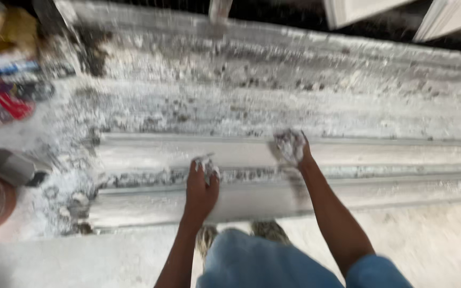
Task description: The person presses and spreads white plaster paste by hand along the grooves of long decorative plaster molds, working along their length and smoothing the surface with their fingers. They then dip a terracotta pot into a bowl of plaster slurry and coat its surface.
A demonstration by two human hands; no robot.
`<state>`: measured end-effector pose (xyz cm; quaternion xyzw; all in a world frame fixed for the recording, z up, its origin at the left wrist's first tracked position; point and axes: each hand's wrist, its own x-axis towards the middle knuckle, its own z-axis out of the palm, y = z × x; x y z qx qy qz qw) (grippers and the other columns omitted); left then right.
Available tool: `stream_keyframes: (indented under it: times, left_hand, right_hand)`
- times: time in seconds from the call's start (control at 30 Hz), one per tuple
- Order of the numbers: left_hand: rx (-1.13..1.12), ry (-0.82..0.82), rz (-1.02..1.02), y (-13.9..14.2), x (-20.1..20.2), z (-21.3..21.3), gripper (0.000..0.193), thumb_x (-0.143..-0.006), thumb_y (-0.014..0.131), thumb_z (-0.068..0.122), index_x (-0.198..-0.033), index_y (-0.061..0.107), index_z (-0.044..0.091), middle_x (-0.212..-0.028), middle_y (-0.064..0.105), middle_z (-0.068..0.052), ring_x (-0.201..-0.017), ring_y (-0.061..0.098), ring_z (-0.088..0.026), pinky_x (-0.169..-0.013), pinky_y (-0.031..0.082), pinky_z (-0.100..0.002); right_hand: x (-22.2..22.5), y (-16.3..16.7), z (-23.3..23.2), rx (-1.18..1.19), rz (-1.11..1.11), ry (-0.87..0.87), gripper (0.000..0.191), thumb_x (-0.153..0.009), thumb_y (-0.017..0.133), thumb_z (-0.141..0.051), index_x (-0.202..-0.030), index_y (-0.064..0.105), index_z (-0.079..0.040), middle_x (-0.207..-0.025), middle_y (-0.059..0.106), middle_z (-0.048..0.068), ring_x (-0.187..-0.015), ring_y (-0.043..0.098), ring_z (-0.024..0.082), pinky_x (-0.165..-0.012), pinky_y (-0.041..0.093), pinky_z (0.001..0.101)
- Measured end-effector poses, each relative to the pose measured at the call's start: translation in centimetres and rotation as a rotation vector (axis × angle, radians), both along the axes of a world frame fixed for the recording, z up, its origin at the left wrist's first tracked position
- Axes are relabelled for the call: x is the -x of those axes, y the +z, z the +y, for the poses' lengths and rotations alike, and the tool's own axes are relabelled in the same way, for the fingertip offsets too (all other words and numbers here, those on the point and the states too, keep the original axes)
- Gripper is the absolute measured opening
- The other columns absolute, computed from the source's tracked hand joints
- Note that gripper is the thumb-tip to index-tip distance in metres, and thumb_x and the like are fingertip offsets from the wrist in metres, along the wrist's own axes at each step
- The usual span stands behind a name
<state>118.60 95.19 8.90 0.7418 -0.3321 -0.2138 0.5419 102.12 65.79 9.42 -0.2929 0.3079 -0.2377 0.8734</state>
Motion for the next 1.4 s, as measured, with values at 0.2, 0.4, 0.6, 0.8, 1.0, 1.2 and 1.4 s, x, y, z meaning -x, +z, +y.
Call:
stream_keyframes:
  times: [0.2, 0.4, 0.6, 0.8, 1.0, 1.2, 1.4]
  left_hand:
    - [-0.052, -0.078, 0.012, 2.9, 4.2, -7.8, 0.037, -0.094, 0.06, 0.012, -0.129, 0.058, -0.002, -0.131, 0.059, -0.022, -0.074, 0.065, -0.032, -0.063, 0.053, -0.04]
    - [-0.064, -0.1, -0.086, 2.6, 12.3, -16.8, 0.035, -0.093, 0.062, 0.014, -0.124, 0.06, -0.002, -0.131, 0.057, -0.023, -0.086, 0.064, -0.03, -0.056, 0.055, -0.04]
    - [-0.206, 0.02, 0.134, 0.4, 22.1, -26.7, 0.045, -0.096, 0.056, 0.018, -0.139, 0.056, 0.002, -0.13, 0.063, -0.022, -0.082, 0.069, -0.036, -0.064, 0.053, -0.04]
    - [-0.138, -0.099, -0.048, 1.6, 30.3, -32.9, 0.048, -0.092, 0.061, 0.018, -0.135, 0.052, -0.002, -0.147, 0.048, -0.027, -0.1, 0.066, -0.035, -0.063, 0.057, -0.039]
    - [-0.245, -0.135, 0.064, 5.2, 33.2, -36.0, 0.05, -0.092, 0.058, 0.019, -0.139, 0.051, 0.002, -0.141, 0.056, -0.02, -0.076, 0.066, -0.027, -0.065, 0.055, -0.04]
    - [-0.204, -0.088, -0.047, 4.9, 34.8, -36.7, 0.057, -0.092, 0.061, 0.022, -0.144, 0.05, -0.002, -0.154, 0.04, -0.025, -0.068, 0.064, -0.022, -0.065, 0.055, -0.039]
    - [-0.274, -0.133, -0.007, 2.6, 35.8, -37.3, 0.061, -0.094, 0.061, 0.026, -0.145, 0.044, -0.003, -0.156, 0.037, -0.024, -0.071, 0.068, -0.027, -0.077, 0.055, -0.037]
  right_hand:
    - [5.6, -0.8, -5.1, 0.332, 0.399, -0.064, 0.023, -0.096, 0.061, -0.012, -0.118, 0.061, -0.008, -0.106, 0.072, 0.01, -0.098, 0.069, 0.02, -0.086, 0.057, 0.0381]
    - [14.3, -1.0, -14.5, 0.716, 0.271, 0.008, 0.034, -0.095, 0.063, 0.0, -0.129, 0.06, 0.001, -0.112, 0.071, 0.008, -0.103, 0.068, 0.017, -0.09, 0.056, 0.0314]
    - [23.3, 5.8, -29.3, 1.192, 0.501, -0.136, 0.014, -0.103, 0.066, -0.001, -0.116, 0.07, 0.003, -0.105, 0.069, 0.016, -0.092, 0.063, 0.018, -0.075, 0.053, 0.0314]
    - [24.1, 22.4, -43.6, 1.275, 0.555, -0.605, 0.034, -0.1, 0.067, -0.028, -0.126, 0.066, -0.005, -0.118, 0.072, 0.015, -0.102, 0.071, 0.023, -0.085, 0.062, 0.041]
    - [19.0, 30.8, -51.4, 1.864, 0.765, -0.867, 0.076, -0.097, 0.081, -0.025, -0.15, 0.036, 0.004, -0.141, 0.037, 0.038, -0.137, 0.034, 0.06, -0.112, 0.034, 0.0668]
    - [18.4, 33.3, -50.9, 1.628, 0.723, -0.688, 0.042, -0.096, 0.074, -0.022, -0.13, 0.054, -0.009, -0.124, 0.064, 0.015, -0.123, 0.056, 0.034, -0.109, 0.045, 0.05]
    - [20.8, 34.7, -50.4, 1.742, 0.476, -0.723, 0.025, -0.093, 0.076, -0.01, -0.112, 0.058, -0.006, -0.104, 0.068, 0.012, -0.104, 0.064, 0.029, -0.091, 0.05, 0.0459]
